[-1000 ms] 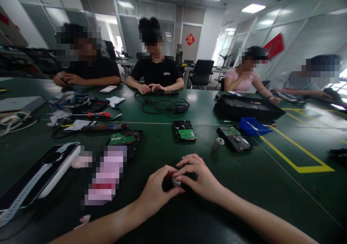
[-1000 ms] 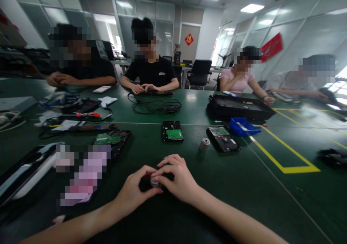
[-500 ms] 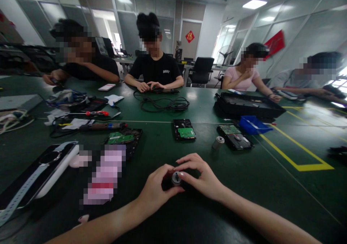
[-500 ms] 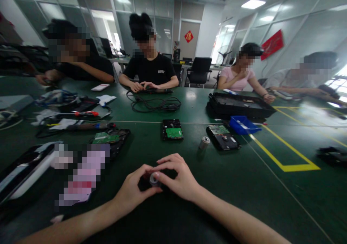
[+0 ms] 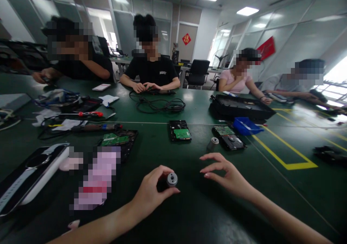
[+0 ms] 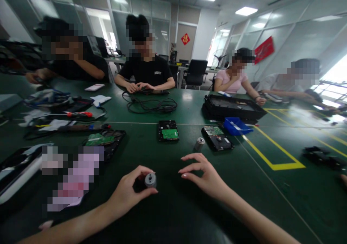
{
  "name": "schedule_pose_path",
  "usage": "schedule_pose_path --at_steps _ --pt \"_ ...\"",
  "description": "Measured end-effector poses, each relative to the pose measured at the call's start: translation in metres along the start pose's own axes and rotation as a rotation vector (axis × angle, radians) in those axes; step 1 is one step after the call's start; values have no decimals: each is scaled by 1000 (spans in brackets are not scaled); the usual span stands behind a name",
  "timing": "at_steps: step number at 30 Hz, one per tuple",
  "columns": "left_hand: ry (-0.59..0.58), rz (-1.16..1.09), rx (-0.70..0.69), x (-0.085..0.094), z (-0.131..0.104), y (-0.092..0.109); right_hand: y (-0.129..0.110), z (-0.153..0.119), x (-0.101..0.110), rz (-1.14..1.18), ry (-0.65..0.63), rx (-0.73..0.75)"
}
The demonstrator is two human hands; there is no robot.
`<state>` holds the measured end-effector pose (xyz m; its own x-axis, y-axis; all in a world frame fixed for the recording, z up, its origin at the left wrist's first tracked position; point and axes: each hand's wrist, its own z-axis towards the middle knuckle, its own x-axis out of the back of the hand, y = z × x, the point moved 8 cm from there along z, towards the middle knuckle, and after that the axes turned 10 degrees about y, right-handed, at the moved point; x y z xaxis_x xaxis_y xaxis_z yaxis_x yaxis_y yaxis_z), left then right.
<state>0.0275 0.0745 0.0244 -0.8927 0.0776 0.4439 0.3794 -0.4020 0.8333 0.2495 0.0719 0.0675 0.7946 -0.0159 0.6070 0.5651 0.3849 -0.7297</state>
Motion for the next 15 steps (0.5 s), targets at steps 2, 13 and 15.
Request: schedule_pose_path --at_steps 2,13,15 --pt "1 2 -8 0 0 0 18 -17 5 -27 -18 -62" --pt "-6 3 2 -1 0 1 40 -41 -5 -255 -14 -28" --pt "-5 9 4 -1 0 0 42 -44 -5 -202 -9 -7"
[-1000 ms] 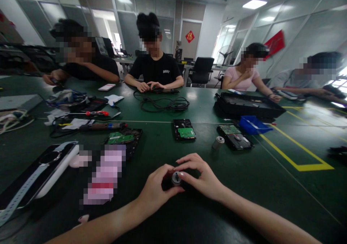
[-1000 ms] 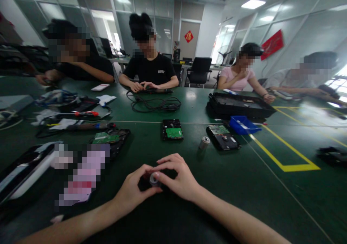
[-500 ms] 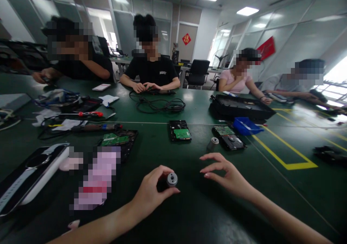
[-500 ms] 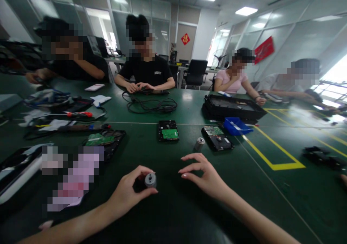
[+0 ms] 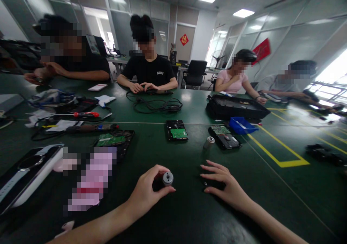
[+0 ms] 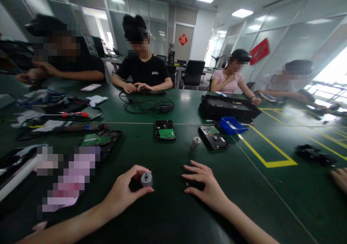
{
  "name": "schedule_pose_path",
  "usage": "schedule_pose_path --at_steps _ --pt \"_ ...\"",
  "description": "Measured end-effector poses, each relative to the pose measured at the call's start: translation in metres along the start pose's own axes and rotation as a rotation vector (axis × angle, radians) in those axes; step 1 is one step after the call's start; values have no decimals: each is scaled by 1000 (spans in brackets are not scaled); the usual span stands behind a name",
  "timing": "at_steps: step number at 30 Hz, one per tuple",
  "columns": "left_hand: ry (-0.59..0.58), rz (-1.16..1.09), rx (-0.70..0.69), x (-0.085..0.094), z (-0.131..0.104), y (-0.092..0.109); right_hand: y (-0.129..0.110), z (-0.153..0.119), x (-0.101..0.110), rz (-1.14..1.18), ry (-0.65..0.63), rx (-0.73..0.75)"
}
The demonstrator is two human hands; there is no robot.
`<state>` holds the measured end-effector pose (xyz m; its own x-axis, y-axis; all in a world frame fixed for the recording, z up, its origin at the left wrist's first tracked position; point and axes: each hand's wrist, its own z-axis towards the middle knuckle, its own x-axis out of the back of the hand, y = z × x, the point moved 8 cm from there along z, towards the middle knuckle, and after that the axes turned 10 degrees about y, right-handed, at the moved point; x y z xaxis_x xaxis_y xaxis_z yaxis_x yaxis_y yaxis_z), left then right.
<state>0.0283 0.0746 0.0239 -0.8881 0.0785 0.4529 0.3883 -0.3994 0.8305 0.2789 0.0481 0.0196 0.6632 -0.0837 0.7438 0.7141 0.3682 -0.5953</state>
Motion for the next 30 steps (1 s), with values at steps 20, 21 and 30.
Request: schedule_pose_path --at_steps 20,21,30 --pt "25 3 15 1 1 2 -114 74 -45 408 39 125" --pt "23 -3 14 1 1 2 -112 74 -48 405 32 122" --pt "20 -35 17 1 0 1 -96 71 -30 471 222 24"
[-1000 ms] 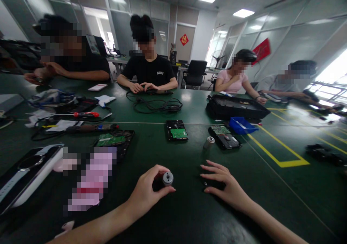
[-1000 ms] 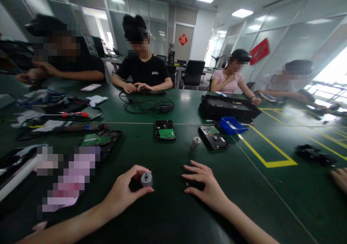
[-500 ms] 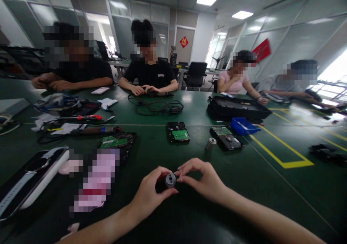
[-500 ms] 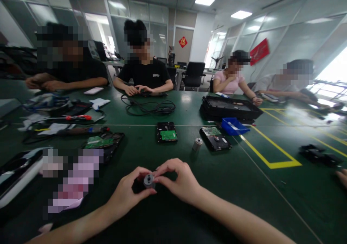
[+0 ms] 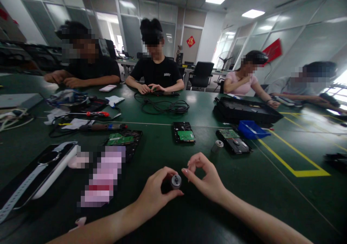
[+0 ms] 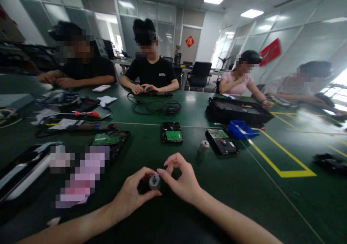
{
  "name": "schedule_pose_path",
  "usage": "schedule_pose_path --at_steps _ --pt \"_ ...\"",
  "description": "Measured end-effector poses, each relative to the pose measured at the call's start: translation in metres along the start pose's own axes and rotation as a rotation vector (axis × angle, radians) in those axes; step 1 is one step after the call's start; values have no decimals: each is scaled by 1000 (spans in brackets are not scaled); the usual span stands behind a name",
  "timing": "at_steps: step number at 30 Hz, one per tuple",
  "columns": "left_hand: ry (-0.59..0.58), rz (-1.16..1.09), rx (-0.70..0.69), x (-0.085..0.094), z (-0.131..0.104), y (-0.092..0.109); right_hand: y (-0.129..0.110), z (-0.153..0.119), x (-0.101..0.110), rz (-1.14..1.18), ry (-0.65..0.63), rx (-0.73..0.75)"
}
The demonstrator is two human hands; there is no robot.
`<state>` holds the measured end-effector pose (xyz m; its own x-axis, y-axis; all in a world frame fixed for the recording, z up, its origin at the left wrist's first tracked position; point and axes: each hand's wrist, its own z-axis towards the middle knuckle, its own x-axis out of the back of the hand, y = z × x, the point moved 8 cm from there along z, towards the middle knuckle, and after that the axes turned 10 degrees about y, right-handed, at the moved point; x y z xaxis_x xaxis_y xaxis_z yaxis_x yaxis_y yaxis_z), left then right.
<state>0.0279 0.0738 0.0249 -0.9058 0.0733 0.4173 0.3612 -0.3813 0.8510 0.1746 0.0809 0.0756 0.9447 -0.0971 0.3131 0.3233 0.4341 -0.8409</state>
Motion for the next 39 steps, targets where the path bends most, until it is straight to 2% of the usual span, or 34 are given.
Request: schedule_pose_path --at_steps 3,7,10,13,17,22,26,35,39 --pt "-4 -5 0 0 0 1 -3 0 -2 33 -40 30" --pt "-3 0 -4 0 0 1 -4 -3 -16 -53 -144 75" --pt "0 9 1 0 0 0 -7 -2 -17 -92 -138 93" --pt "-1 12 3 0 0 0 -9 1 -7 -11 -117 45" --pt "-9 19 -11 0 0 1 0 -3 20 51 -114 -24" --pt "-6 24 -23 2 1 4 31 -26 61 -123 -121 -78" --pt "-15 30 -29 2 1 6 45 -41 81 -205 -180 -94" --pt "-3 37 -43 2 0 3 60 -59 85 -293 -206 -83" --pt "-16 48 -37 2 0 4 50 -49 78 -263 -168 -39"
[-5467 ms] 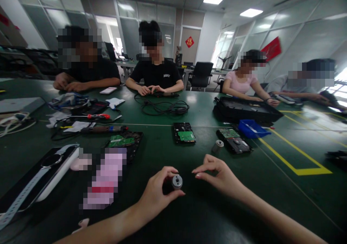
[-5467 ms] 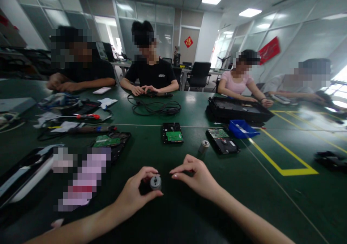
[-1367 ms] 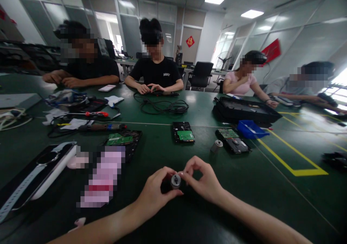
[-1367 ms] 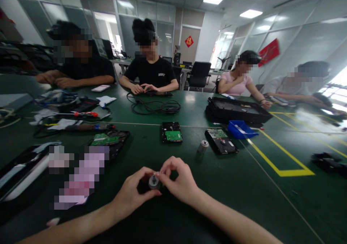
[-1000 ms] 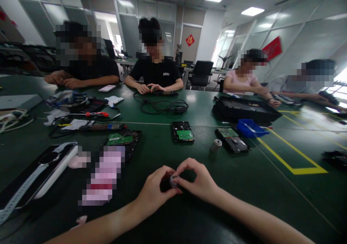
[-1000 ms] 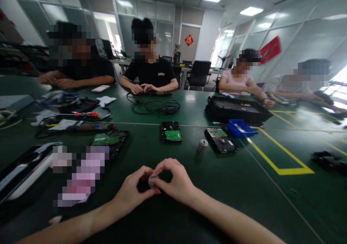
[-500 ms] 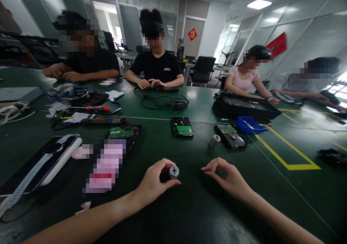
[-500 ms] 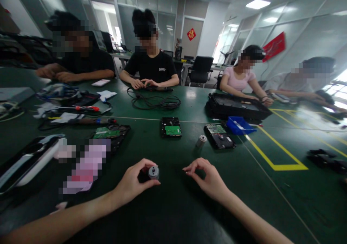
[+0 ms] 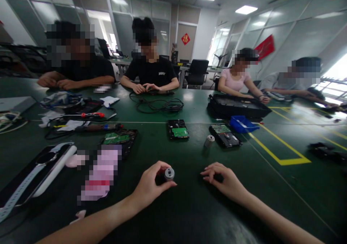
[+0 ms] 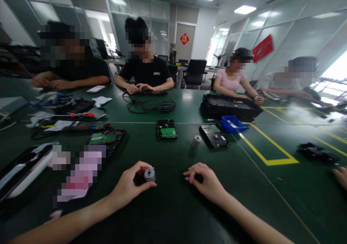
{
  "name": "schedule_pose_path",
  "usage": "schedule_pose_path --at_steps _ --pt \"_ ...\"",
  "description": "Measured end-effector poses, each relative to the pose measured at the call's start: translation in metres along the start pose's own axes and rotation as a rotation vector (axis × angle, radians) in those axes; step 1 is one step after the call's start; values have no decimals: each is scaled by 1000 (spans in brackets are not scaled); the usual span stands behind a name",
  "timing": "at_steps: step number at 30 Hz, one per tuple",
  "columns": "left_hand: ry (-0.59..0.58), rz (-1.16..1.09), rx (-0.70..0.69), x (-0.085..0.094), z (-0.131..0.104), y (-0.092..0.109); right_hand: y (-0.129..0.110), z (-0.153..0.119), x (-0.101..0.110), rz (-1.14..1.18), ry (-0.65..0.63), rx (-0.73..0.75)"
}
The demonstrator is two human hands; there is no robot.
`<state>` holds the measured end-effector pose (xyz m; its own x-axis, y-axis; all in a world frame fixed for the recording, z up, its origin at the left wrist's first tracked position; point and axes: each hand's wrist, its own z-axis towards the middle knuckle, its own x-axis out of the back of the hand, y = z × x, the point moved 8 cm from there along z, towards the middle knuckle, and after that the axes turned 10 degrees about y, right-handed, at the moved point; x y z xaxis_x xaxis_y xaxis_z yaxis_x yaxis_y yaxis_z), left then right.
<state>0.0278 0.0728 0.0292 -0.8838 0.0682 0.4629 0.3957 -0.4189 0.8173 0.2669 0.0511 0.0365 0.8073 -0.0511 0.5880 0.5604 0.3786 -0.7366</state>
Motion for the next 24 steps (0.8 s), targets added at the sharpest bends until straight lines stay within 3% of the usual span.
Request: schedule_pose_path --at_steps 3,9,13,17,20,24 --pt "12 6 7 0 0 -1 -29 19 -10 92 40 53" --pt "24 1 10 0 0 -1 -85 50 -52 229 14 164" --pt "21 -11 16 0 1 1 -86 52 -69 224 -1 191" --pt "22 -22 19 1 1 1 -79 49 -74 200 -6 198" --pt "18 -31 21 0 0 0 -78 49 -71 160 26 187" --pt "15 -37 44 -2 0 -3 -71 52 -53 182 195 93"
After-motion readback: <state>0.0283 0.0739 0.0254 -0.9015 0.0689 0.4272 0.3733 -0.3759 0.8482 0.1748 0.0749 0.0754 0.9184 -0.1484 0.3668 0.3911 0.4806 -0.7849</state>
